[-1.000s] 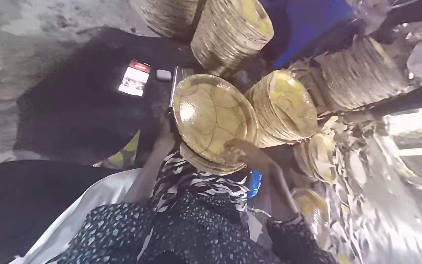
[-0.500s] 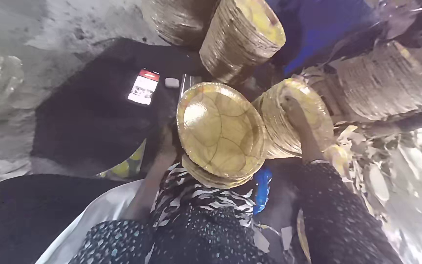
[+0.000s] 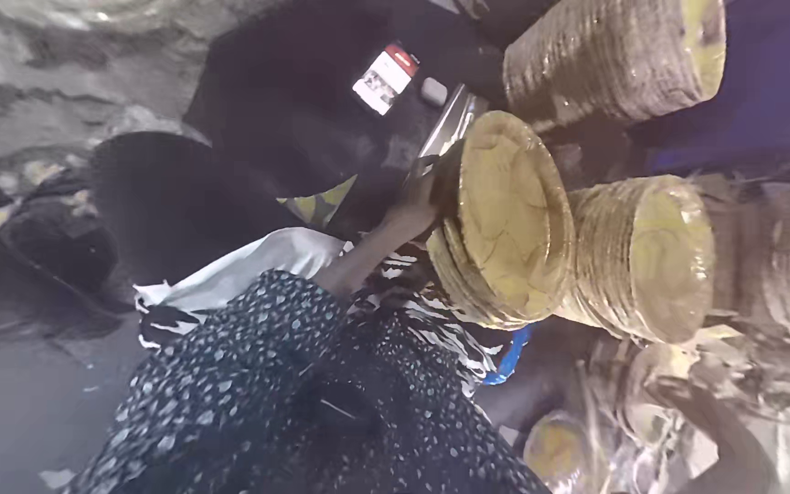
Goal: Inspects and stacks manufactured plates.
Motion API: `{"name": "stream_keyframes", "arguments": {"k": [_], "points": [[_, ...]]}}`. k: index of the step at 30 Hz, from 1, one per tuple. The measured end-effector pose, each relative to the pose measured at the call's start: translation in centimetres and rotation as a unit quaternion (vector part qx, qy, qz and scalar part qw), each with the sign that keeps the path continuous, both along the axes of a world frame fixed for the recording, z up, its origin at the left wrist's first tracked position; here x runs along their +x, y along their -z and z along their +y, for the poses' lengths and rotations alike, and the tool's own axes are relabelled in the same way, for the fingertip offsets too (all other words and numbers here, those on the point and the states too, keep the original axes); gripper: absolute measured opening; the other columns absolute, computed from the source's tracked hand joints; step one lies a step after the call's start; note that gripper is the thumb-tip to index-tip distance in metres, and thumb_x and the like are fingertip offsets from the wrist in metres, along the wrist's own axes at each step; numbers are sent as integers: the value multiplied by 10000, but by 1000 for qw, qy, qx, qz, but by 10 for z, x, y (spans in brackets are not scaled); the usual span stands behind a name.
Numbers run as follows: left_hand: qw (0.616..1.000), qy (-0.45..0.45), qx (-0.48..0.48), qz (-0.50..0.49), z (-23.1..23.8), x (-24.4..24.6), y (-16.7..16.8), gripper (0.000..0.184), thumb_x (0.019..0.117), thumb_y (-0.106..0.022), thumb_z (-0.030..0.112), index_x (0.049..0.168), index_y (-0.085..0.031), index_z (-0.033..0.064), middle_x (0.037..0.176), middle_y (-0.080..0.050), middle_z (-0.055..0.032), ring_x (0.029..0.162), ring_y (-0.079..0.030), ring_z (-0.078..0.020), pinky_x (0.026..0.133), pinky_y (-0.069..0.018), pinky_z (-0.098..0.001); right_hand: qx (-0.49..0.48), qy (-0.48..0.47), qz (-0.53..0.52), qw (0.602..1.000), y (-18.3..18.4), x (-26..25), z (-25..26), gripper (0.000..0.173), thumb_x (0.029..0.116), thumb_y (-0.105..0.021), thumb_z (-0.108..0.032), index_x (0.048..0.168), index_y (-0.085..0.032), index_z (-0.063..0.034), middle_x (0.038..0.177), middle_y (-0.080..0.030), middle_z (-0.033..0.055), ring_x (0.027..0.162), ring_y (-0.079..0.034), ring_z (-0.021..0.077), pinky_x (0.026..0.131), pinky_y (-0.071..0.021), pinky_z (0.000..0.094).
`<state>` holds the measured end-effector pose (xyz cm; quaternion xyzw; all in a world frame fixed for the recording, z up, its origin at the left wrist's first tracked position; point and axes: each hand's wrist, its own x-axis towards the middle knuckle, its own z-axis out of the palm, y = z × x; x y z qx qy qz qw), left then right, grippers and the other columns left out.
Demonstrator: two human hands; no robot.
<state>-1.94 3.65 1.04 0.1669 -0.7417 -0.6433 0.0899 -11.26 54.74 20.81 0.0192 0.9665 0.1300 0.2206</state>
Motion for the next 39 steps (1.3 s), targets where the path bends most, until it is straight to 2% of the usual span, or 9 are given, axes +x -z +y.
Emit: {"name": "stream_keyframes", "arguments": {"k": [3,7,11,16,24,28,31,35,39], "points": [[999,5,37,15,3,4,-15,599,950,-673,94,1513,-468,77,1583,-378,-162,1276,-574,-276,1036,-510,-457,-115,-135,81,981,-13,34,-59,453,998,-604,-105,1349,-527,172,1352,-510,443,1289,-492,590,1088,-352,704],[998,10,38,43,7,8,-25,477,1010,-611,155,1469,-522,58,1597,-360,-169,1296,-559,-295,1050,-491,-468,-368,-216,119,897,29,75,-211,570,943,-568,-155,1363,-454,213,1396,-526,362,1289,-559,309,1067,-454,347],[995,6,40,93,7,20,-39,333,1069,-521,220,1247,-669,-19,1564,-404,-191,1283,-565,-270,1035,-495,-410,-384,-293,102,870,83,100,-280,635,915,-637,-336,1312,-572,154,1315,-620,306,1216,-623,352,1031,-496,437],[993,25,32,112,8,23,-37,309,1066,-506,163,1278,-643,-16,1560,-385,-216,1148,-631,-255,945,-540,-378,-346,-316,175,866,84,102,-282,263,947,-596,-32,1138,-702,114,1092,-719,281,954,-729,346,848,-586,419],[994,17,47,100,7,19,-39,434,1049,-547,158,1468,-501,51,1553,-386,-196,1130,-623,-243,915,-540,-366,-346,-294,233,860,70,90,-281,251,983,-559,-67,1050,-715,118,818,-711,212,678,-658,153,675,-538,284],[990,-10,38,134,9,15,-33,452,1006,-597,115,1421,-474,-17,1458,-476,-236,1174,-618,-281,949,-541,-381,-346,-270,234,867,64,93,-285,319,971,-576,-58,1219,-604,141,917,-699,215,764,-651,147,737,-537,299],[991,-10,45,124,7,15,-35,451,1008,-586,105,1422,-461,-25,1461,-476,-233,1188,-619,-279,967,-541,-383,-408,-404,244,781,82,84,-276,213,971,-554,-44,1040,-652,132,1067,-685,260,1004,-686,160,895,-543,222],[992,1,51,116,6,16,-36,350,1019,-570,102,1352,-541,0,1468,-460,-224,1168,-614,-290,954,-532,-413,-346,-455,194,798,86,85,-279,221,936,-567,-30,937,-783,15,1062,-701,312,920,-716,375,800,-586,418],[990,5,77,121,6,17,-37,338,1024,-576,111,1343,-579,3,1499,-437,-218,1156,-624,-272,932,-546,-390,-291,-436,149,839,80,95,-286,312,950,-495,-2,1103,-764,33,1116,-685,336,906,-706,460,765,-571,522]]}}
